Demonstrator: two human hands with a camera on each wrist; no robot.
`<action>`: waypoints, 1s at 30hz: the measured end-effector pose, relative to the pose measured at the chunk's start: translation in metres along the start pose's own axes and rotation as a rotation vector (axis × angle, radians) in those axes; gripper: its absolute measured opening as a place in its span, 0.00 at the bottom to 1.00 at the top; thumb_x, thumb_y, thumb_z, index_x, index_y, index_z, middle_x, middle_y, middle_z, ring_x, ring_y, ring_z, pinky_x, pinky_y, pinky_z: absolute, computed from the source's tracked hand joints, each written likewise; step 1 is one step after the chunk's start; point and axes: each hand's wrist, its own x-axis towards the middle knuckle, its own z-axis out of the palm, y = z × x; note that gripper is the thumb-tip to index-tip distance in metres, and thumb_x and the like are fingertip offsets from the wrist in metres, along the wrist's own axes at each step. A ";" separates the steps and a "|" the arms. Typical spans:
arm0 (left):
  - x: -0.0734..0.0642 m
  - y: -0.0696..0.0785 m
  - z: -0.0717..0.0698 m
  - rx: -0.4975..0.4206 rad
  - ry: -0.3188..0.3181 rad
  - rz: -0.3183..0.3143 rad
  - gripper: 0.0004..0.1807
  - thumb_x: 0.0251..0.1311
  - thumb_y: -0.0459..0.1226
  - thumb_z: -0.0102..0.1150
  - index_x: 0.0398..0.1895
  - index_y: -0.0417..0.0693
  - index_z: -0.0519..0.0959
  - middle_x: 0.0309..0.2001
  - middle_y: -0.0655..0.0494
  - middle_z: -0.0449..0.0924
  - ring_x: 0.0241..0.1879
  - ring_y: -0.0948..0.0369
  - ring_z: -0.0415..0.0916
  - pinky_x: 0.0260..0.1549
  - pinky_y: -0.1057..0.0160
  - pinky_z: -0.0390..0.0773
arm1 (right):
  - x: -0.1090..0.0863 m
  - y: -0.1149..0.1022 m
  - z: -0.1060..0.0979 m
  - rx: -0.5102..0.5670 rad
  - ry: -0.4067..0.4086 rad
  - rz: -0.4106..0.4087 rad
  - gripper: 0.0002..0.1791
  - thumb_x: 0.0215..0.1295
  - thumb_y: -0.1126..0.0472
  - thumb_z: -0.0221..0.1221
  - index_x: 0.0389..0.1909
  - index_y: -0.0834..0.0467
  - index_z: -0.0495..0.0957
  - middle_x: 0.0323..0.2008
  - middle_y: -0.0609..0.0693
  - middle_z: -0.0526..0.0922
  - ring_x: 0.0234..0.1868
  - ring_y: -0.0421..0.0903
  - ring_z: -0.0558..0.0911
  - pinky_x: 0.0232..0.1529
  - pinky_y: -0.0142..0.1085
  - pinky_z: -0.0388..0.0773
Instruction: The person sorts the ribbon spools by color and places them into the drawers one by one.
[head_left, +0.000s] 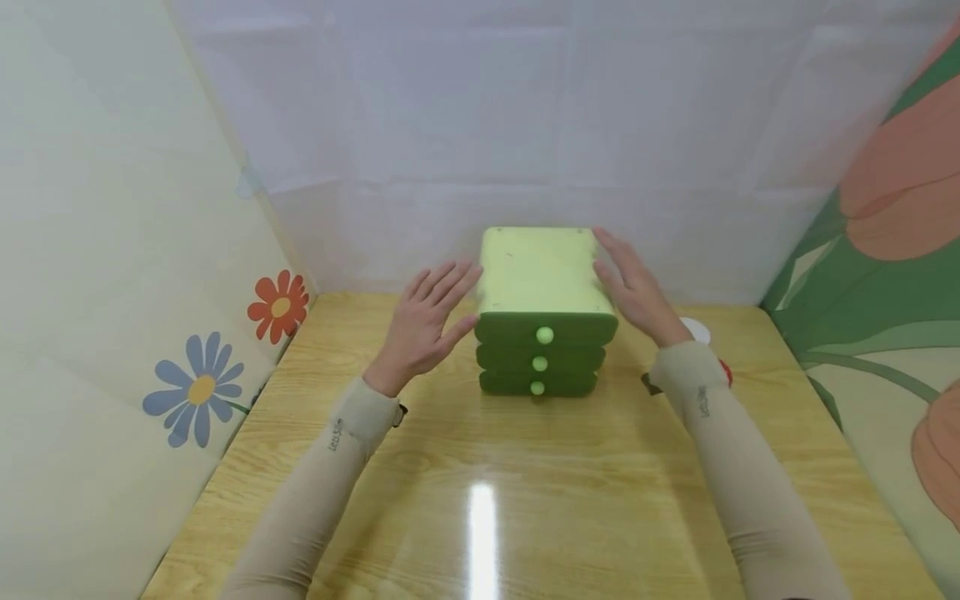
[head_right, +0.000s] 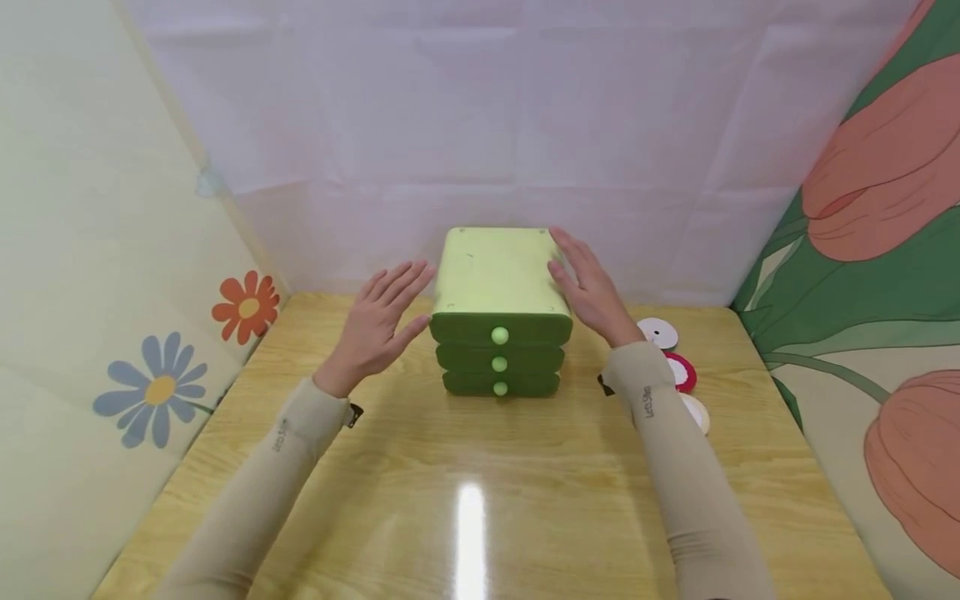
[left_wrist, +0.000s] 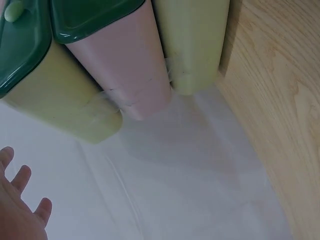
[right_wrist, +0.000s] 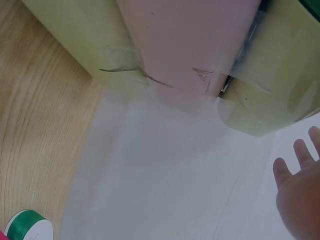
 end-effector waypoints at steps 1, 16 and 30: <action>0.000 0.000 0.000 -0.005 0.004 0.003 0.40 0.77 0.67 0.25 0.83 0.59 0.57 0.80 0.53 0.61 0.81 0.53 0.54 0.79 0.41 0.53 | 0.000 0.000 0.000 -0.001 0.001 0.000 0.32 0.83 0.41 0.42 0.83 0.34 0.47 0.84 0.43 0.48 0.84 0.55 0.48 0.80 0.68 0.43; 0.006 0.010 0.005 -0.040 0.016 0.042 0.39 0.78 0.66 0.29 0.83 0.59 0.57 0.80 0.54 0.61 0.79 0.51 0.58 0.78 0.42 0.55 | -0.009 0.004 -0.009 -0.030 -0.002 0.019 0.32 0.83 0.39 0.40 0.83 0.33 0.46 0.84 0.45 0.47 0.84 0.56 0.47 0.78 0.70 0.43; 0.013 0.021 0.011 -0.026 -0.020 0.062 0.39 0.78 0.66 0.26 0.83 0.60 0.55 0.82 0.58 0.56 0.79 0.51 0.57 0.80 0.45 0.53 | -0.006 0.005 -0.013 -0.041 0.007 -0.002 0.31 0.83 0.40 0.41 0.82 0.33 0.48 0.84 0.45 0.49 0.84 0.53 0.49 0.81 0.65 0.43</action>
